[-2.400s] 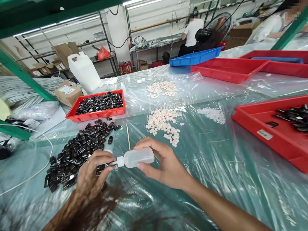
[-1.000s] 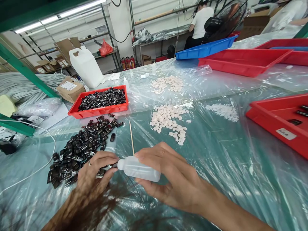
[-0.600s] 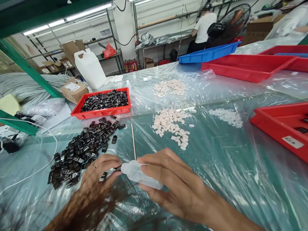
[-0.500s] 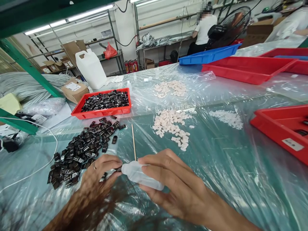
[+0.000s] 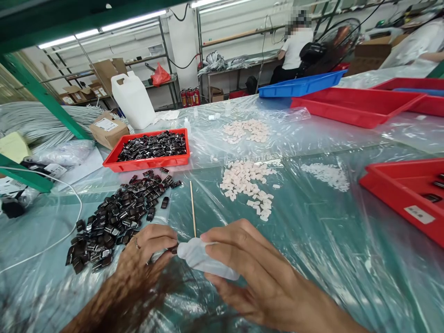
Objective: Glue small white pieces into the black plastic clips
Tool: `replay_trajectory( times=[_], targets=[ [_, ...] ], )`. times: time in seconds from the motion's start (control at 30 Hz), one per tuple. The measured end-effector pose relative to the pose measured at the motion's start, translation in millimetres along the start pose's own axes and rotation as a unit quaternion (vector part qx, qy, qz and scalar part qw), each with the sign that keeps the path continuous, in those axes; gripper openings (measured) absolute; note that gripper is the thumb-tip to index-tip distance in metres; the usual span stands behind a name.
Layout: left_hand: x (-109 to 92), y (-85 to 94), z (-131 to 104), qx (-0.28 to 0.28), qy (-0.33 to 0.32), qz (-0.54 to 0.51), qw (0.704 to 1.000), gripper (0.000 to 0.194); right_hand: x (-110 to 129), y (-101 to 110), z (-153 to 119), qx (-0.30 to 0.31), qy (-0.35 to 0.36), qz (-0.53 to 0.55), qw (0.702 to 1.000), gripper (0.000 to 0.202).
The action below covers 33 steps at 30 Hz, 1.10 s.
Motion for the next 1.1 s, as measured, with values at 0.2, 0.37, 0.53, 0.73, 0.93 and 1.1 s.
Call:
replay_trajectory(
  times=[0.2,0.37,0.53,0.73,0.93,1.1],
  targets=[
    [2.2,-0.9,-1.0,-0.001,0.0,-0.012,1.0,0.007,3.1,3.1,-18.3,0.018,0.012,-0.032,0.999,0.055],
    [2.2,-0.5,1.5,-0.005,-0.005,-0.013,1.0,0.008,5.8,4.1,-25.5,0.032,0.011,-0.038,0.999,0.06],
    [1.2,-0.2,2.4,-0.006,-0.001,-0.022,1.0,0.007,5.6,2.2,-17.8,0.027,0.004,-0.031,0.999,0.065],
    [0.9,-2.8,-1.3,-0.005,0.002,-0.017,1.0,0.007,5.4,1.7,-7.6,0.012,0.014,-0.031,0.999,0.057],
    [0.0,-0.5,0.2,0.003,0.006,-0.024,1.0,0.007,7.2,1.3,-0.2,0.008,0.021,-0.033,0.999,0.056],
    [-0.2,0.2,2.8,0.009,0.004,-0.015,1.0,0.009,7.2,2.0,1.5,0.006,0.033,-0.044,0.998,0.054]
  ],
)
Point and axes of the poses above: each hand's wrist, its own z-axis towards the middle knuckle, its own y-axis out of the back of the hand, x = y × z, the point moved 2 cm from there along z, towards the middle knuckle, and after that the axes turned 6 degrees about -x, right-handed, at the moved point
